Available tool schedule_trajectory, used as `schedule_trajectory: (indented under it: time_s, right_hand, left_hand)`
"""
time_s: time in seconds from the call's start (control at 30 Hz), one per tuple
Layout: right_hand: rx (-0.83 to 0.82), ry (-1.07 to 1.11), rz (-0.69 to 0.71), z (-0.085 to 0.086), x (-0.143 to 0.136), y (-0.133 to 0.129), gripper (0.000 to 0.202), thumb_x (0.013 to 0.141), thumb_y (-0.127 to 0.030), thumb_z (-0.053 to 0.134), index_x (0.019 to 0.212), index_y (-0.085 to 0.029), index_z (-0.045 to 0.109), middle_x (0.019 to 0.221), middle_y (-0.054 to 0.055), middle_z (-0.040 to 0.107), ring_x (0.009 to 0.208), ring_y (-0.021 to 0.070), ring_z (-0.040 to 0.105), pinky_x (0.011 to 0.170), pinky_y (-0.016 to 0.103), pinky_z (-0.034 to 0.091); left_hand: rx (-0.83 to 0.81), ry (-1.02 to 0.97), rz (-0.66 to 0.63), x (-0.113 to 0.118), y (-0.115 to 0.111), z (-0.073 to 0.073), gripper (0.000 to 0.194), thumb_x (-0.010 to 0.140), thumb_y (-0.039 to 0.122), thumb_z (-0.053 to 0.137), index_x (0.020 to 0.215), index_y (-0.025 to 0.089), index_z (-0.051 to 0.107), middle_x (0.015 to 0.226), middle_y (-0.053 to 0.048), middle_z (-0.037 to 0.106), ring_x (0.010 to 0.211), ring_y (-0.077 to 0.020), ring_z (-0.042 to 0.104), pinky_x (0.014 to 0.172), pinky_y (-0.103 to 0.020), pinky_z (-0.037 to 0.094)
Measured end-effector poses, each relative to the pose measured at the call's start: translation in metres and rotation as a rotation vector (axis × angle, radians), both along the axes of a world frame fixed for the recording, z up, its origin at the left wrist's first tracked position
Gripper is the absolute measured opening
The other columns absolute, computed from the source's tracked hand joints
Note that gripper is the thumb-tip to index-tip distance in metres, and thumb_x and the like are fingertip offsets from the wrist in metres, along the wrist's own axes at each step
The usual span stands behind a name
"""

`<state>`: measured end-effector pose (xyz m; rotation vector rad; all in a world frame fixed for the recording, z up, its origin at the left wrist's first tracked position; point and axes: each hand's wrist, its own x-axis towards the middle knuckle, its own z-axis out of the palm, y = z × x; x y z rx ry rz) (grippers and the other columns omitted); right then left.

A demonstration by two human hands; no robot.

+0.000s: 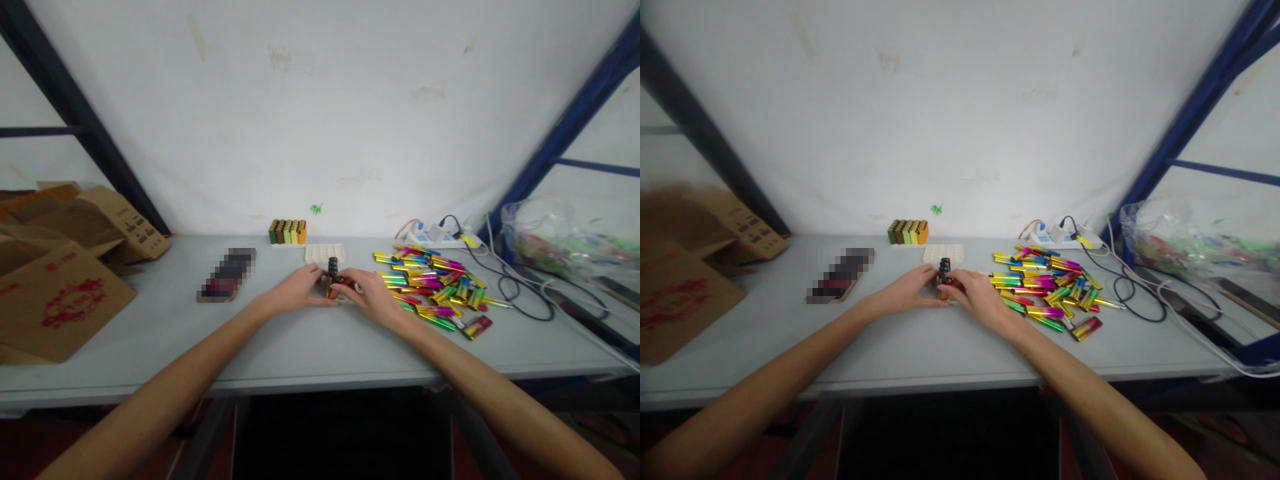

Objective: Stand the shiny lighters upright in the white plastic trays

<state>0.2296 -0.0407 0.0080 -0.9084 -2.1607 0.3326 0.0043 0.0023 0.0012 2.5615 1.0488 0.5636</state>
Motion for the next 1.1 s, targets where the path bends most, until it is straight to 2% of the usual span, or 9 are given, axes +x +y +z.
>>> schedule_trajectory:
  time_s: [0.13, 0.27, 0.4, 0.5, 0.57, 0.63, 0.73, 0.83, 1.1]
  right_hand:
    - [-0.004, -0.131, -0.039, -0.001, -0.001, 0.001, 0.021, 0.099, -0.038, 0.064, 0.103, -0.019, 0.069, 0.09, 0.007, 0.075, 0.075, 0.0173, 0.067, 0.068, 0.025, 0.043]
    - [-0.071, -0.284, -0.144, -0.001, -0.003, 0.001, 0.033, 0.093, -0.049, 0.071, 0.081, -0.018, 0.07, 0.073, 0.005, 0.072, 0.061, 0.0156, 0.061, 0.058, 0.026, 0.036]
    - [-0.085, -0.27, -0.139, 0.005, 0.007, 0.007, 0.043, 0.097, -0.056, 0.062, 0.079, -0.018, 0.07, 0.068, 0.003, 0.07, 0.057, 0.0139, 0.057, 0.058, 0.026, 0.034]
    - [0.019, -0.316, -0.281, 0.013, 0.029, 0.019, 0.046, 0.105, -0.047, 0.048, 0.08, -0.017, 0.071, 0.069, 0.006, 0.069, 0.061, 0.0165, 0.059, 0.063, 0.028, 0.036]
    - [0.072, -0.395, -0.38, 0.015, 0.05, 0.028, 0.038, 0.106, -0.036, 0.047, 0.088, -0.015, 0.073, 0.081, 0.01, 0.073, 0.072, 0.0194, 0.063, 0.069, 0.03, 0.04]
    - [0.052, -0.526, -0.423, 0.014, 0.076, 0.037, 0.027, 0.103, -0.027, 0.052, 0.097, -0.014, 0.075, 0.097, 0.015, 0.074, 0.087, 0.0235, 0.066, 0.078, 0.031, 0.043]
    - [-0.082, -0.625, -0.348, 0.008, 0.11, 0.046, 0.024, 0.1, -0.026, 0.055, 0.102, -0.016, 0.078, 0.105, 0.015, 0.074, 0.099, 0.0256, 0.067, 0.089, 0.033, 0.047]
    - [-0.179, -0.609, -0.26, 0.004, 0.13, 0.055, 0.025, 0.098, -0.027, 0.058, 0.109, -0.016, 0.078, 0.111, 0.013, 0.076, 0.101, 0.0253, 0.068, 0.093, 0.035, 0.049]
    - [-0.178, -0.581, -0.251, -0.002, 0.14, 0.076, 0.013, 0.09, -0.023, 0.067, 0.095, -0.017, 0.078, 0.099, 0.011, 0.076, 0.09, 0.0238, 0.068, 0.084, 0.034, 0.052]
  left_hand:
    - [0.002, 0.039, 0.004, 0.0, 0.0, 0.001, 0.062, 0.079, 0.072, 0.071, 0.11, 0.019, 0.066, 0.108, -0.011, 0.065, 0.1, -0.0299, 0.062, 0.09, -0.039, 0.05]
    - [0.001, 0.055, 0.001, 0.0, -0.001, 0.002, 0.064, 0.08, 0.071, 0.071, 0.114, 0.017, 0.066, 0.11, -0.011, 0.064, 0.102, -0.0304, 0.062, 0.09, -0.039, 0.05]
    - [-0.001, 0.076, 0.026, -0.001, 0.0, 0.0, 0.065, 0.078, 0.073, 0.071, 0.111, 0.017, 0.066, 0.108, -0.011, 0.064, 0.1, -0.0303, 0.063, 0.088, -0.038, 0.05]
    - [0.001, 0.077, 0.025, -0.001, 0.0, 0.0, 0.067, 0.079, 0.072, 0.07, 0.115, 0.015, 0.065, 0.112, -0.012, 0.064, 0.103, -0.0307, 0.062, 0.09, -0.039, 0.05]
    - [-0.003, 0.093, 0.03, -0.001, -0.001, 0.002, 0.068, 0.08, 0.072, 0.07, 0.116, 0.014, 0.065, 0.112, -0.013, 0.063, 0.104, -0.0314, 0.062, 0.091, -0.04, 0.05]
    - [-0.008, 0.113, 0.039, 0.0, -0.002, 0.003, 0.069, 0.08, 0.073, 0.069, 0.115, 0.014, 0.065, 0.111, -0.013, 0.063, 0.103, -0.0314, 0.063, 0.091, -0.04, 0.05]
    - [-0.01, 0.113, 0.044, 0.0, -0.003, 0.005, 0.069, 0.08, 0.073, 0.069, 0.116, 0.014, 0.065, 0.112, -0.012, 0.063, 0.103, -0.0308, 0.063, 0.092, -0.039, 0.05]
    - [-0.009, 0.105, 0.044, 0.0, -0.003, 0.006, 0.07, 0.079, 0.074, 0.069, 0.117, 0.015, 0.065, 0.113, -0.013, 0.064, 0.104, -0.0316, 0.063, 0.092, -0.04, 0.051]
    - [-0.011, 0.087, 0.048, -0.002, -0.001, 0.002, 0.069, 0.077, 0.074, 0.07, 0.116, 0.017, 0.066, 0.114, -0.012, 0.065, 0.103, -0.0314, 0.064, 0.089, -0.039, 0.052]
